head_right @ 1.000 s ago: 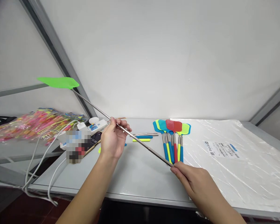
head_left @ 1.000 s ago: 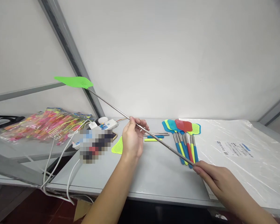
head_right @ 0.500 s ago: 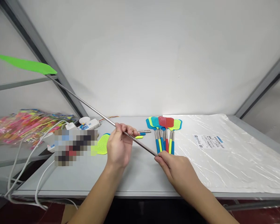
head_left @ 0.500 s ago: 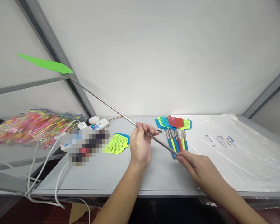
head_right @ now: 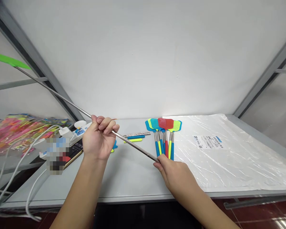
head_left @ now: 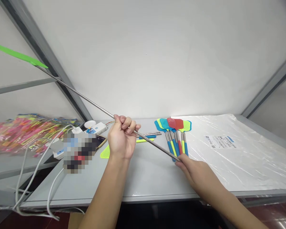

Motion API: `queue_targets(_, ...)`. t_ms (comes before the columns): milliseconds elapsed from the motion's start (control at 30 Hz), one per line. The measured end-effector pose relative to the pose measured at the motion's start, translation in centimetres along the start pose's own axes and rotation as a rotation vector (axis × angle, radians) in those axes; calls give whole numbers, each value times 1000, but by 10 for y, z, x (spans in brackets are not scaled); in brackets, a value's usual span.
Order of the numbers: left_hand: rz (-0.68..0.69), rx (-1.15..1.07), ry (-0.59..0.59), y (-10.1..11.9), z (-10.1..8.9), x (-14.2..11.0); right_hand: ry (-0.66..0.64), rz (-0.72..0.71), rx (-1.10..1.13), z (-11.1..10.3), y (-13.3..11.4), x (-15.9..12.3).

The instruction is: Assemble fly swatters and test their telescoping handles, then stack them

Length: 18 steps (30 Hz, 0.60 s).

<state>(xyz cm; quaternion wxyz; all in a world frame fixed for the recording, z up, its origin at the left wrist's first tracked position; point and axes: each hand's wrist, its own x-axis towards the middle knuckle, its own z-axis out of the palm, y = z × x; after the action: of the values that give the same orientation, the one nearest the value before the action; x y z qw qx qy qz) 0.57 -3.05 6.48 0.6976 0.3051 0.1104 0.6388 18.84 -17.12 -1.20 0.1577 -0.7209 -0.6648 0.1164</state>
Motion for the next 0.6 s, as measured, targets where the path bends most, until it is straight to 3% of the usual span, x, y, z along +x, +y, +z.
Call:
queue_targets(100, 42, -10, 11, 2, -2, 3, 14, -9, -2, 0, 7, -3)
queue_targets(367, 170, 4, 109, 32, -24, 30, 52, -92, 54, -2, 44, -12)
queue_targets(500, 199, 101, 122, 0, -19, 13, 94, -111, 90, 3, 39, -10)
queue_targets(600, -8, 236, 29, -34, -13, -13, 88, -123, 117, 7, 30, -9)
